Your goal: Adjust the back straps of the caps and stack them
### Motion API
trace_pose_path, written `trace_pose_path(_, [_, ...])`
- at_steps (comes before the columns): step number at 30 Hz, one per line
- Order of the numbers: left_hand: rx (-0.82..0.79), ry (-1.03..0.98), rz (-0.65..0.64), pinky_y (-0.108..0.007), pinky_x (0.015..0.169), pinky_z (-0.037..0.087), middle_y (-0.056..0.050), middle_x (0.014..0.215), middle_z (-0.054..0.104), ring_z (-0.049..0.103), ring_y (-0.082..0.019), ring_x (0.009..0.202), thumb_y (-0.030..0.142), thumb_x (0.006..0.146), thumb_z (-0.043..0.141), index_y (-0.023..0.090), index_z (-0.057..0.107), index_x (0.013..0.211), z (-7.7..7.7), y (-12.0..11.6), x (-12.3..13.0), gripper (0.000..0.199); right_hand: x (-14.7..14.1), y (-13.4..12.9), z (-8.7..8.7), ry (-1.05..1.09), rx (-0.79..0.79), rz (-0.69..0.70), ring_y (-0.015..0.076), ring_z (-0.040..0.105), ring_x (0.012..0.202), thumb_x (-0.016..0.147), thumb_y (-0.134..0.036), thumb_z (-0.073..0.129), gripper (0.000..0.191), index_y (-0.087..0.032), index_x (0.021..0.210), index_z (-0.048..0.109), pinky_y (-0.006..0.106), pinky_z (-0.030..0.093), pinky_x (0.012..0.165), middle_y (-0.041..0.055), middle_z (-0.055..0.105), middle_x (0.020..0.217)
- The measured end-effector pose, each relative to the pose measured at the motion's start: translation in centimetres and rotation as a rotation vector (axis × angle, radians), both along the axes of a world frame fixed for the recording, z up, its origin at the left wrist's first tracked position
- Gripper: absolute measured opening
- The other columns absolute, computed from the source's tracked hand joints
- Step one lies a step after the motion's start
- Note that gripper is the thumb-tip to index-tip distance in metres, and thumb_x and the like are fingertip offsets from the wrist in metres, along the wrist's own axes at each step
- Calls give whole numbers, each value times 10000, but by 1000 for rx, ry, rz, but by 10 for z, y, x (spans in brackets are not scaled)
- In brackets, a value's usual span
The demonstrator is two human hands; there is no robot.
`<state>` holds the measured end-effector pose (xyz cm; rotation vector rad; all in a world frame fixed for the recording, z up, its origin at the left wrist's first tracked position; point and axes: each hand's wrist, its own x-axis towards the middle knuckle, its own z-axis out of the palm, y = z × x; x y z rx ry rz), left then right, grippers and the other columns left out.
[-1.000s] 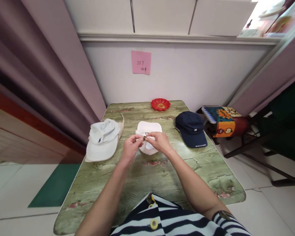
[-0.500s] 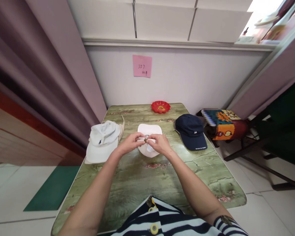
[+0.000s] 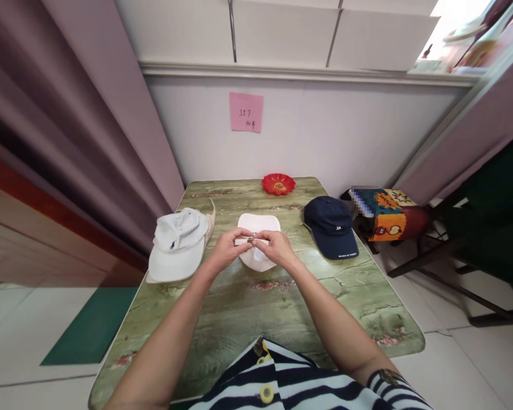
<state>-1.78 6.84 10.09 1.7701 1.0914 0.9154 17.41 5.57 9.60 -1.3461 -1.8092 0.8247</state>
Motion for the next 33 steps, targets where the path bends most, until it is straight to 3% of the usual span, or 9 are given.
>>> trace_pose_path(6, [-69,2,-34,-267,665,493,-58,974,694,618,-163,743,380,744,725,154,660,1073,6,4,1,405,0,-2,1,-71,10,-53,180,645,731,850,-410,618,234,-253,925,774,256,390,659,11,766,852])
trace_pose_path(10, [-154,68,-108,-242,586,450,-18,808,654,556,-128,623,421,770,693,143,679,951,8,6,-1,332,1,-5,2,-96,12,-62,163,619,693,852,-397,610,233,-248,933,770,253,372,655,7,755,831])
trace_pose_path(18, [-159,38,-126,-216,564,375,32,647,541,488,-111,603,388,758,686,143,650,767,1,13,-1,248,-3,-6,8,-132,48,-43,165,616,690,865,-358,587,216,-227,880,758,258,368,649,15,746,812])
trace_pose_path(22, [-182,22,-114,-224,583,381,31,648,547,490,-117,608,379,743,688,146,649,763,5,11,-1,237,-2,-7,11,-165,58,-48,175,639,725,873,-374,593,222,-238,902,767,260,387,670,26,758,843])
trace_pose_path(28, [-182,46,-119,-230,616,391,23,694,571,506,-127,647,398,774,672,156,642,797,22,9,-22,245,51,1,11,-168,57,143,198,674,853,785,-475,724,323,-248,1014,750,287,448,796,27,759,972])
trace_pose_path(33, [-95,100,-101,-307,807,466,-40,914,667,605,-211,879,452,791,657,172,663,893,19,13,-34,298,86,7,-15,-269,118,241,263,637,1108,724,-422,798,331,-254,1002,734,409,417,1001,72,719,1138])
